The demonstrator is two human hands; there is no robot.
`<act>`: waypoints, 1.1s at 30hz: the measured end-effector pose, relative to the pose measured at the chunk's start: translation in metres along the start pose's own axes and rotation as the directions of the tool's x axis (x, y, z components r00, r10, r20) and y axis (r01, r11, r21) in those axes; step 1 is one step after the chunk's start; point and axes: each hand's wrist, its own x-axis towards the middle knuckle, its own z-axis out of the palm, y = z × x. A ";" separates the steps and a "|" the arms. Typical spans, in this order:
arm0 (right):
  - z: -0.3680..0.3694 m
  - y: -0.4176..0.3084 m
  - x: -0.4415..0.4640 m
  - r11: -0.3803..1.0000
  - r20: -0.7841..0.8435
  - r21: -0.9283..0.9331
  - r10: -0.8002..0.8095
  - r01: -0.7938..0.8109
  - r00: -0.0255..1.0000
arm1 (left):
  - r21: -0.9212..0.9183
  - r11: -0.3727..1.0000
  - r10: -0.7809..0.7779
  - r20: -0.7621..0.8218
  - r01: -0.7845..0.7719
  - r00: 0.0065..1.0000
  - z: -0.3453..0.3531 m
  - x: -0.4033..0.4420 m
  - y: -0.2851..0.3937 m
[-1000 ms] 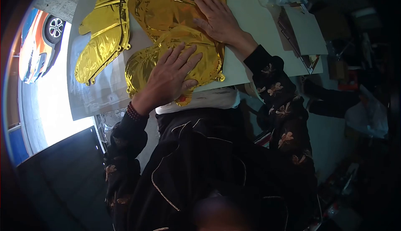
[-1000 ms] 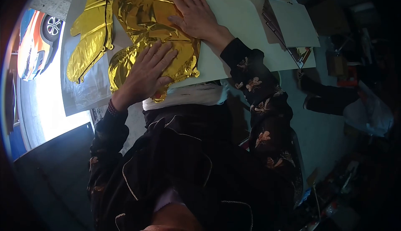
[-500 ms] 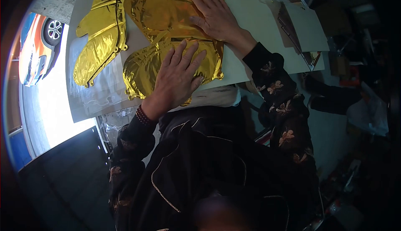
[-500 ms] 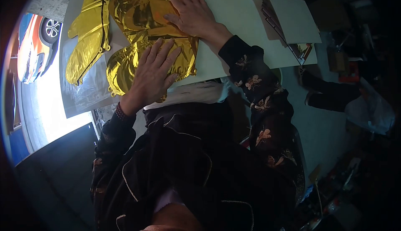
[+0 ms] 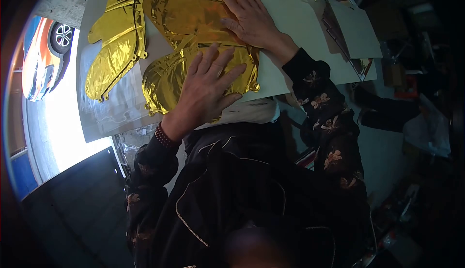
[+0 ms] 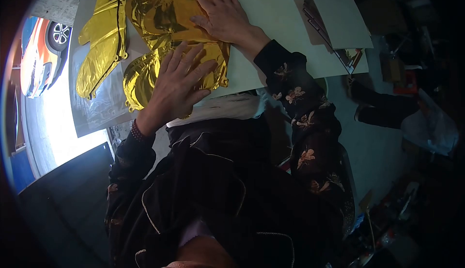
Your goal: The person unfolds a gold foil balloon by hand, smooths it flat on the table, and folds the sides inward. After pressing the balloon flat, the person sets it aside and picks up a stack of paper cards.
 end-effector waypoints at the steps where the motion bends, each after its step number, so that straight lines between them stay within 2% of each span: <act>1: 0.000 0.000 0.000 1.000 0.001 0.005 0.000 0.000 1.000 | -0.027 0.999 0.040 -0.016 -0.040 0.999 -0.002 0.004 0.003; 3: 0.002 0.002 0.001 1.000 -0.011 0.016 -0.003 0.003 1.000 | -0.076 0.990 0.117 -0.054 -0.121 0.992 -0.003 0.016 0.008; 6: 0.002 0.003 0.001 0.999 -0.021 0.034 0.001 0.000 1.000 | -0.062 0.978 0.197 -0.003 -0.197 0.980 0.003 0.031 0.012; 15: 0.006 0.006 0.000 0.999 -0.052 0.037 0.016 -0.014 0.999 | -0.040 0.952 0.301 -0.038 -0.303 0.953 0.015 0.043 0.010; 19: 0.004 0.006 0.000 0.999 -0.070 0.038 -0.006 0.009 0.998 | -0.065 0.949 0.308 -0.015 -0.308 0.951 0.015 0.040 0.007; 21: 0.001 0.008 0.002 0.995 -0.064 0.101 0.001 0.006 0.998 | -0.066 0.946 0.316 -0.009 -0.316 0.949 0.013 0.039 0.006; 25: -0.005 0.009 0.003 0.987 -0.001 0.161 0.022 -0.022 1.000 | -0.250 0.940 0.255 0.052 -0.235 0.966 0.011 0.036 0.002; 28: -0.010 0.008 -0.001 0.978 -0.040 0.207 -0.002 0.011 0.999 | -0.369 0.906 0.230 0.013 -0.209 0.973 0.012 0.035 -0.001; 30: -0.019 0.005 -0.009 0.986 -0.153 0.159 -0.031 0.056 0.988 | -0.459 0.871 0.189 -0.022 -0.178 0.982 0.009 0.035 -0.003; 31: -0.027 0.001 -0.014 0.988 -0.208 0.133 -0.047 0.076 0.977 | -0.412 0.894 0.174 -0.042 -0.176 0.984 0.008 0.034 -0.005; 33: -0.055 -0.008 -0.030 0.977 -0.167 0.209 -0.003 0.038 0.986 | -0.317 0.934 0.147 -0.086 -0.167 0.985 0.007 0.033 -0.010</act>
